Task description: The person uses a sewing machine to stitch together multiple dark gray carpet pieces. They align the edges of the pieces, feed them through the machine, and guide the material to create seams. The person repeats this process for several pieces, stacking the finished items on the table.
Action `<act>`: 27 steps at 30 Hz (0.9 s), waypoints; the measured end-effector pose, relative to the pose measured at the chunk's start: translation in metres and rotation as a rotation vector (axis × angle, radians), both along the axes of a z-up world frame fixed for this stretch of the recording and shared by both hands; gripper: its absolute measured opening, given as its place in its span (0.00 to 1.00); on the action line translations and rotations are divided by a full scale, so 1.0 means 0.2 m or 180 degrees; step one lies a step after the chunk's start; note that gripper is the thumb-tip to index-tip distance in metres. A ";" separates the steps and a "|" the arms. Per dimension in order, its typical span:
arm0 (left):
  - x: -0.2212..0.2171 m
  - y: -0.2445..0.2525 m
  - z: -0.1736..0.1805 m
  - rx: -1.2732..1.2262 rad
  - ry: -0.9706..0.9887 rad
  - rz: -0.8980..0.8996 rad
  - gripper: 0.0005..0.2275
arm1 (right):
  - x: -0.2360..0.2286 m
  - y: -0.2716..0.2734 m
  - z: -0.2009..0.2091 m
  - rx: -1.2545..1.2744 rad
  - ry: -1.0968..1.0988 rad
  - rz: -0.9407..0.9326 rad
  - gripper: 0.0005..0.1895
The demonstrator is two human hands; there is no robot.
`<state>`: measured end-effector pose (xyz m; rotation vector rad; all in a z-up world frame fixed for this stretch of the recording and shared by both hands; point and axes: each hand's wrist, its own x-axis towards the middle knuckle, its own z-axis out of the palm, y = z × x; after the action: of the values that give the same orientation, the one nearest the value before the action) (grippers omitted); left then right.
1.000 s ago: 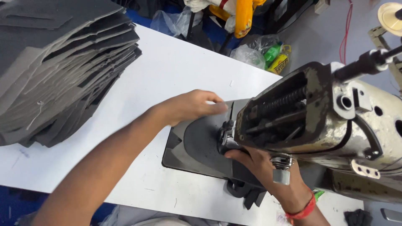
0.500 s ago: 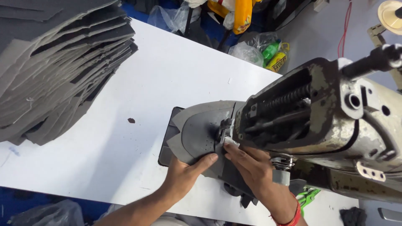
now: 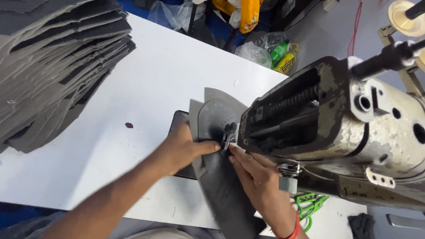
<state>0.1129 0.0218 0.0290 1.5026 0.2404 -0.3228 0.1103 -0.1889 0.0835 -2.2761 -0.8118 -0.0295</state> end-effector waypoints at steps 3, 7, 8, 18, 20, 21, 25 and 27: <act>0.13 0.06 0.08 0.0067 0.0171 -0.0336 0.16 | -0.04 0.03 0.02 -0.0036 0.0084 -0.0337 0.17; 0.29 0.10 0.24 0.0721 0.0384 -0.1139 0.17 | -0.10 0.08 0.01 -0.0016 0.0382 -0.0896 0.16; 0.34 0.10 0.21 0.0717 0.0375 -0.1146 0.17 | -0.12 0.09 0.01 -0.0021 0.0373 -0.0904 0.16; 0.23 0.12 0.05 0.0303 -0.0713 -0.1158 0.32 | -0.21 0.12 -0.12 0.0741 0.1424 -0.1758 0.17; 0.08 0.12 0.13 0.1066 -0.1142 -0.0696 0.38 | -0.20 0.12 -0.14 0.0859 0.1493 -0.1784 0.17; 0.02 0.10 0.14 0.1092 -0.0896 -0.0760 0.37 | -0.20 0.13 -0.14 0.0934 0.1528 -0.1835 0.18; -0.06 0.07 0.33 0.1537 -0.0325 -0.0968 0.31 | -0.23 0.13 -0.18 0.1074 0.1627 -0.1902 0.20; -0.06 0.09 0.25 0.1448 -0.0359 -0.0953 0.32 | -0.25 0.12 -0.20 0.1304 0.1798 -0.1922 0.21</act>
<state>0.1019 0.0390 0.0782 2.0063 -0.0069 -0.4398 0.0612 -0.1643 0.0427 -1.9055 0.1739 0.1507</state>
